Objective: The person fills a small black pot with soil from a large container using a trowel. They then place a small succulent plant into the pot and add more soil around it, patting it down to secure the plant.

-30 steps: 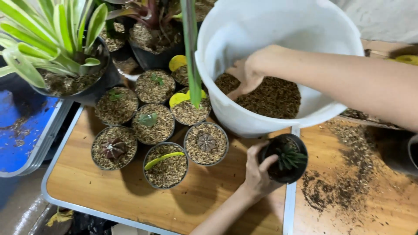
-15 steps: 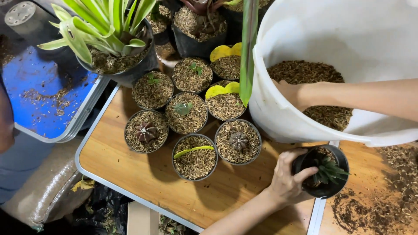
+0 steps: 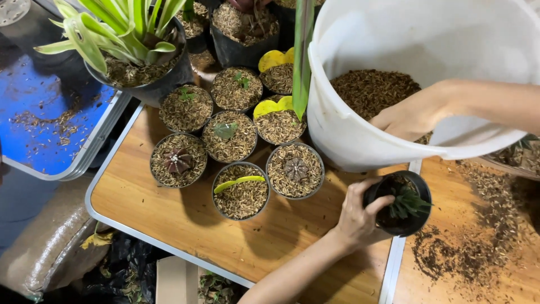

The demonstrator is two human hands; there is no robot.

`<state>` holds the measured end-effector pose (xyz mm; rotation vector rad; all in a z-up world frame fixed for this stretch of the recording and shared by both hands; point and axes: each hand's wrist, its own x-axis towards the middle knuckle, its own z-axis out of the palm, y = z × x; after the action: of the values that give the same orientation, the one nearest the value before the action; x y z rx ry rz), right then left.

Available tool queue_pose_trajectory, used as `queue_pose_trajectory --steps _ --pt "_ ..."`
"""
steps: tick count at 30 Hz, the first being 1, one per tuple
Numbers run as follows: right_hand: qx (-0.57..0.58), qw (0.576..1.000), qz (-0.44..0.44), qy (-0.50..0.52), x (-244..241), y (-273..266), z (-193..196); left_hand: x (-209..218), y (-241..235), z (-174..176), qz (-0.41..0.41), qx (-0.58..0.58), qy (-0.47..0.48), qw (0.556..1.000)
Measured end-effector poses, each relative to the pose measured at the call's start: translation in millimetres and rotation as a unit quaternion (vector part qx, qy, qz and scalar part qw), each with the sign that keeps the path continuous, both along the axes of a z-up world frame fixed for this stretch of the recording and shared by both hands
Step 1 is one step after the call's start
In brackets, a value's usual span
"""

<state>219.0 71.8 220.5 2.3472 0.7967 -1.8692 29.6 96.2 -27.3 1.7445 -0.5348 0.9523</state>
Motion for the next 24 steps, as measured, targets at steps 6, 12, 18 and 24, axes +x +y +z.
queue_pose_trajectory --steps 6,12,18,24 --pt "0.008 0.997 -0.054 -0.052 -45.9 -5.5 51.0 -0.5 3.8 8.4 -0.015 -0.006 -0.017 1.000" --pt "0.055 0.962 0.004 -0.266 -53.0 -20.6 55.0 2.7 -4.0 -4.9 -0.008 0.010 -0.025 1.000" --pt "0.060 0.910 -0.137 -0.386 -63.4 -20.7 80.4 3.3 -5.0 -3.9 0.006 0.014 -0.034 0.999" --pt "0.310 0.842 -0.237 -0.371 -59.2 -47.8 73.0 -5.1 -1.2 10.5 -0.021 0.015 0.024 0.999"
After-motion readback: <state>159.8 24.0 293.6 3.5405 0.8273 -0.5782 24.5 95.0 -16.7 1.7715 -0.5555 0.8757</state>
